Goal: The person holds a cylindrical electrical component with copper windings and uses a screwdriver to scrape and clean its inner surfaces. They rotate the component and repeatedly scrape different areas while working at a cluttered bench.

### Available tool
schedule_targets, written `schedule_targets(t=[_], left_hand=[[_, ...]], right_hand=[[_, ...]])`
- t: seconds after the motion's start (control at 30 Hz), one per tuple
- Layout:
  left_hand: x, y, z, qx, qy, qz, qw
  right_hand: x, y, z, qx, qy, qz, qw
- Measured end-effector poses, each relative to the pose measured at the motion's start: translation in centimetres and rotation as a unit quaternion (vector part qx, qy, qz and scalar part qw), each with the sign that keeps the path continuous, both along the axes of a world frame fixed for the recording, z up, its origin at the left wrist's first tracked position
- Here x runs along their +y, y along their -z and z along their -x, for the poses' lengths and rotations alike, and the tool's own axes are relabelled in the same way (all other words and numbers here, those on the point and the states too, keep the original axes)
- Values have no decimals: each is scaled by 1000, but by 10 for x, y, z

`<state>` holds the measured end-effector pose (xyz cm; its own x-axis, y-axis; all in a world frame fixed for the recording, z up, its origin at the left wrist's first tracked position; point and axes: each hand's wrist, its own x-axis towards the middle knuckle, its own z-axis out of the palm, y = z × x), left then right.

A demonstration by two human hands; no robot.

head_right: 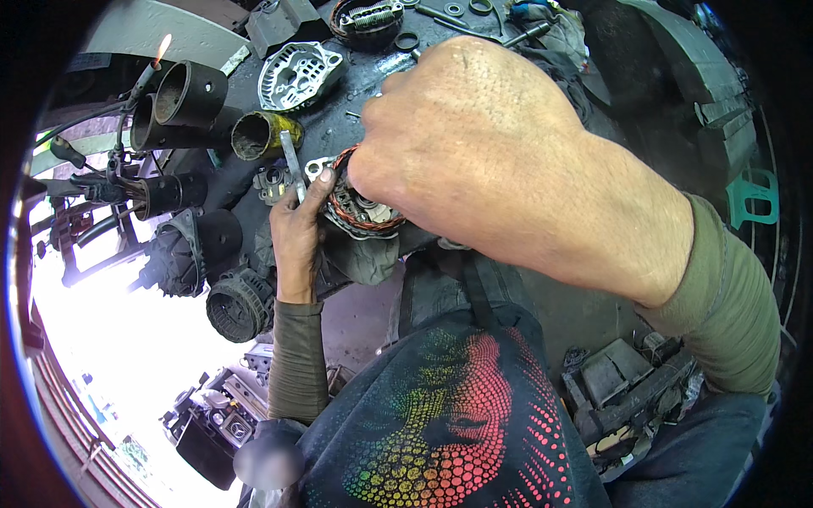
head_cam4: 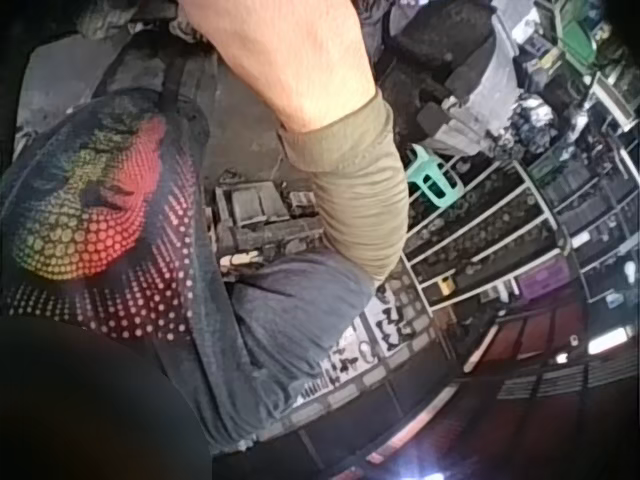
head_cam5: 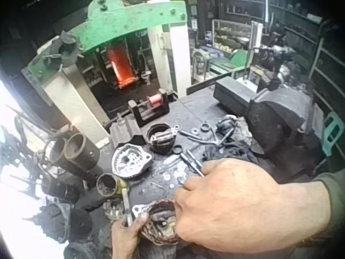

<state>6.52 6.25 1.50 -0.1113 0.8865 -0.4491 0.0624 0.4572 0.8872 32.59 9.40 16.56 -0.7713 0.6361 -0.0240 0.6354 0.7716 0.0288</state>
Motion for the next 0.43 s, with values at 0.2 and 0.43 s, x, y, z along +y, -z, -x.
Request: schedule_targets(t=[0.2,0.43], left_hand=[[1,2,1,5,2,1,1000],[0,1,0,5,-3,7,1000]], right_hand=[[-1,0,2,15,-5,-12,1000],[-1,0,8,20,-8,-10,1000]])
